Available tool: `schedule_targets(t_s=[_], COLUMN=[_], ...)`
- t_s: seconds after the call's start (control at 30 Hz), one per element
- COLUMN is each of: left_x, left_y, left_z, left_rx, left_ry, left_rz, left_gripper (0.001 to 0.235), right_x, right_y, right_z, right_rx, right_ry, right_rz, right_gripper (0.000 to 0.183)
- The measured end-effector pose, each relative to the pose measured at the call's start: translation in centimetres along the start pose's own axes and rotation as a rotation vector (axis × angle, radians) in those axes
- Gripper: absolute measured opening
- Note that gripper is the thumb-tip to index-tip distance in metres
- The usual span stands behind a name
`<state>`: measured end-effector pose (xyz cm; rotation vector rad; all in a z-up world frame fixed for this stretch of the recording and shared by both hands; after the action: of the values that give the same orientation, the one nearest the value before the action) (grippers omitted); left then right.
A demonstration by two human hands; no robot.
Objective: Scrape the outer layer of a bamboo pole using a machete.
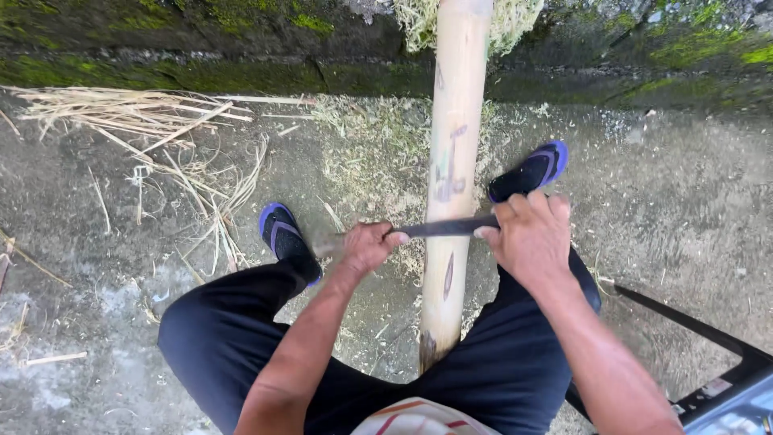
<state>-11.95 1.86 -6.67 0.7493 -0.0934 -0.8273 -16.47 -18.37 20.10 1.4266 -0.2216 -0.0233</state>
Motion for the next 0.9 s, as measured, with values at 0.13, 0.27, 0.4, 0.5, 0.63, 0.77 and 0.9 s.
schedule_targets(t_s=[0.13, 0.27, 0.4, 0.5, 0.63, 0.77, 0.9], left_x=[1.7, 0.5, 1.2, 2.9, 0.2, 2.3, -1.4], left_y=[2.9, 1.5, 2.9, 9.5, 6.4, 8.8, 6.7], left_z=[1.5, 1.6, 2.7, 7.8, 7.4, 8.6, 10.2], left_rx=[-0.110, 0.027, 0.086, 0.327, 0.449, 0.435, 0.542], left_ry=[0.273, 0.032, 0.104, 0.024, -0.132, -0.105, -0.196], left_rz=[-0.112, 0.039, -0.026, 0.073, 0.044, 0.150, 0.110], left_gripper=[0.068, 0.066, 0.057, 0.067, 0.076, 0.083, 0.082], right_x=[2.8, -0.6, 0.0, 2.1, -2.1, 0.2, -4.3], right_y=[-1.0, 0.3, -2.0, -4.7, -6.6, -7.4, -7.0], right_z=[1.1, 1.1, 3.8, 6.5, 6.7, 8.1, 7.1], right_rx=[0.025, 0.060, 0.122, 0.217, 0.254, 0.365, 0.306], right_ry=[-0.021, -0.043, -0.038, -0.110, -0.163, -0.126, -0.121], right_rz=[-0.092, 0.001, -0.013, 0.023, -0.004, 0.047, 0.050], right_gripper=[0.042, 0.040, 0.044, 0.050, 0.053, 0.051, 0.051])
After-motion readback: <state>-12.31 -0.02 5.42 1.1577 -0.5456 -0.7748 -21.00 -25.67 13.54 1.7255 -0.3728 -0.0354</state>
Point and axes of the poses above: each hand's wrist, its own x-axis towards the middle knuckle, its own y-axis out of the back of the hand, z = x × y, the point moved 9 cm from there along x, towards the middle knuckle, and after that the axes turned 13 degrees about -y, right-handed, at the moved point
